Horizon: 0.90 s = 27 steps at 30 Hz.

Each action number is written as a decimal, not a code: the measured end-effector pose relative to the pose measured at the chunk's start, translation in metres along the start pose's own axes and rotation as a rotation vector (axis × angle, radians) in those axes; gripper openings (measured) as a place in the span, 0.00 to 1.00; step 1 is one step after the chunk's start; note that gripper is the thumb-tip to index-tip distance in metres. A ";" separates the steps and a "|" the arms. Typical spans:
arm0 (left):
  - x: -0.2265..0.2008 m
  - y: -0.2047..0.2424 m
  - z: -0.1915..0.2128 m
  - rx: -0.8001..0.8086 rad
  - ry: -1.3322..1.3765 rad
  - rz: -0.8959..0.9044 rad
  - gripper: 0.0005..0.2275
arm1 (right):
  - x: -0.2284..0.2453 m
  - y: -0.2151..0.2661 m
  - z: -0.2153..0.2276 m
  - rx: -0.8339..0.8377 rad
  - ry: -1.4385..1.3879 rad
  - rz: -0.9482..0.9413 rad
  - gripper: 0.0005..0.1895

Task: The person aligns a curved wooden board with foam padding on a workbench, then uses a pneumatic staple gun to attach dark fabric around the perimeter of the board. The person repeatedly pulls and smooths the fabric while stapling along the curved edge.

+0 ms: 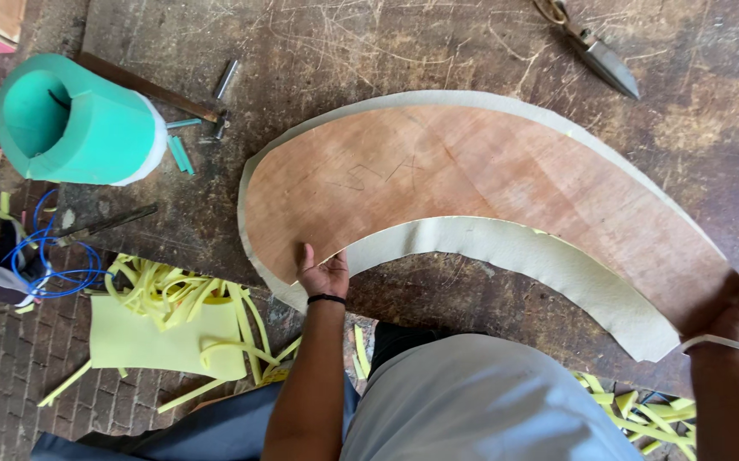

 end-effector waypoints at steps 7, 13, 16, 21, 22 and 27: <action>-0.006 -0.001 0.016 -0.141 -0.332 0.161 0.21 | -0.014 -0.019 0.001 -0.064 0.002 0.002 0.36; -0.024 0.007 0.036 -0.239 -0.572 0.355 0.22 | -0.041 -0.012 0.018 -0.199 -0.054 -0.085 0.35; -0.034 0.017 0.043 -0.389 -0.631 0.353 0.34 | -0.041 -0.016 0.033 -0.274 -0.077 -0.100 0.35; -0.068 0.047 0.032 -0.641 -0.577 0.167 0.39 | -0.053 -0.008 0.035 -0.285 -0.099 -0.116 0.34; -0.076 0.049 0.027 -0.679 -0.556 0.128 0.39 | -0.058 -0.006 0.031 -0.277 -0.103 -0.125 0.33; -0.104 0.052 0.031 -0.822 -0.644 -0.006 0.30 | -0.053 -0.011 0.042 -0.416 0.077 -0.104 0.34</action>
Point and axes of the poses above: each hand's wrist, its own y-axis away from the middle knuckle, its own z-axis out of the back of the hand, x = y × z, the point moved 10 cm from there along -y, towards the middle knuckle, and after that the axes turned 1 degree about z, right-handed, at the moved point
